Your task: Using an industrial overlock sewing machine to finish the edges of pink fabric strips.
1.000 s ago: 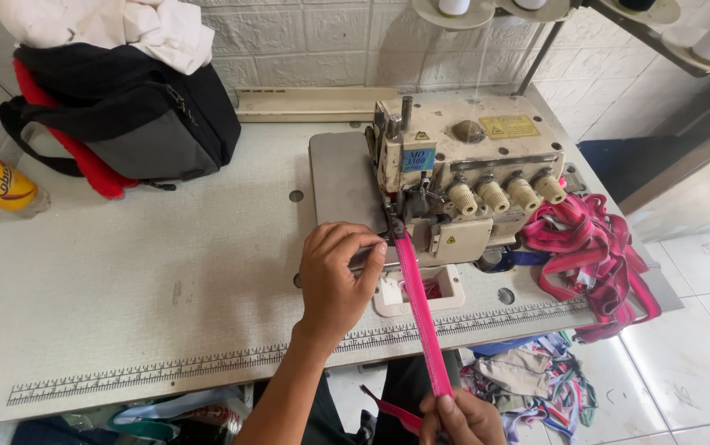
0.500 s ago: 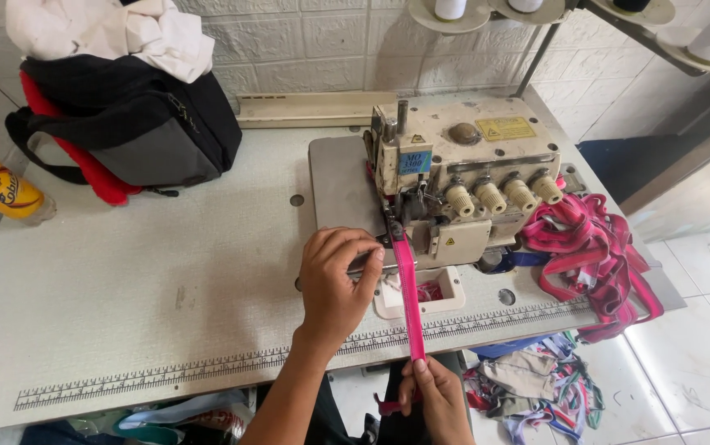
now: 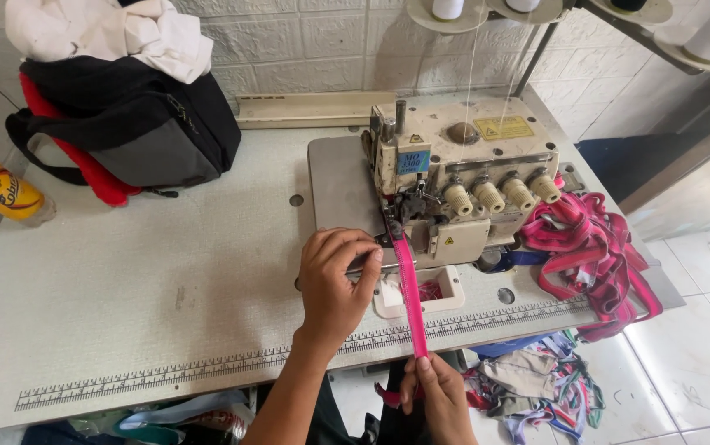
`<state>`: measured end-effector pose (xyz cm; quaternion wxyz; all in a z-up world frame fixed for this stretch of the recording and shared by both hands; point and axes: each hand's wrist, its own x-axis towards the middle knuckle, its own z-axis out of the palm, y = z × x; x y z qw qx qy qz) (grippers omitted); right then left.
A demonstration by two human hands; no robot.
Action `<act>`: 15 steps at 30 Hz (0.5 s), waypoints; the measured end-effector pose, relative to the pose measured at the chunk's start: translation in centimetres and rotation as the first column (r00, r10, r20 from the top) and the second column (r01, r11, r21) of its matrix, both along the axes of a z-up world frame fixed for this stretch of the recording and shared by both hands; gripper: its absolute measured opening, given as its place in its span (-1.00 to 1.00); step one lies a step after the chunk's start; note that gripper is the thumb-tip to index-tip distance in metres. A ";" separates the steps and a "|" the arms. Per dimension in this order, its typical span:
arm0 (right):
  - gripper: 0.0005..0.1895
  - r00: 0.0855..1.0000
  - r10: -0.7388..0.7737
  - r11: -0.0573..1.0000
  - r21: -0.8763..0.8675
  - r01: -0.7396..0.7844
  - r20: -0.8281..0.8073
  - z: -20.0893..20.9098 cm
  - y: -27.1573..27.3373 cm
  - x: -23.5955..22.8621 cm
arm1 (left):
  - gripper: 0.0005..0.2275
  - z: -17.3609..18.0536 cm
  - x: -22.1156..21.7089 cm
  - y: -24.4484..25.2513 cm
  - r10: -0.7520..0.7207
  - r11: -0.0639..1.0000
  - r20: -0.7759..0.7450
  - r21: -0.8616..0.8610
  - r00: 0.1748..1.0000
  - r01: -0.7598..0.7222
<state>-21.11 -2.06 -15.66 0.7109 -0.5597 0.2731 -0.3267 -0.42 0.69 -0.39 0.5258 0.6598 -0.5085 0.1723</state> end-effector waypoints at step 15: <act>-0.60 0.986 -0.140 0.958 -0.241 0.158 0.088 7.3 2.5 -1.4 | -0.82 -0.3 0.1 -0.1 0.018 1.000 0.037 -0.010 0.999 -0.018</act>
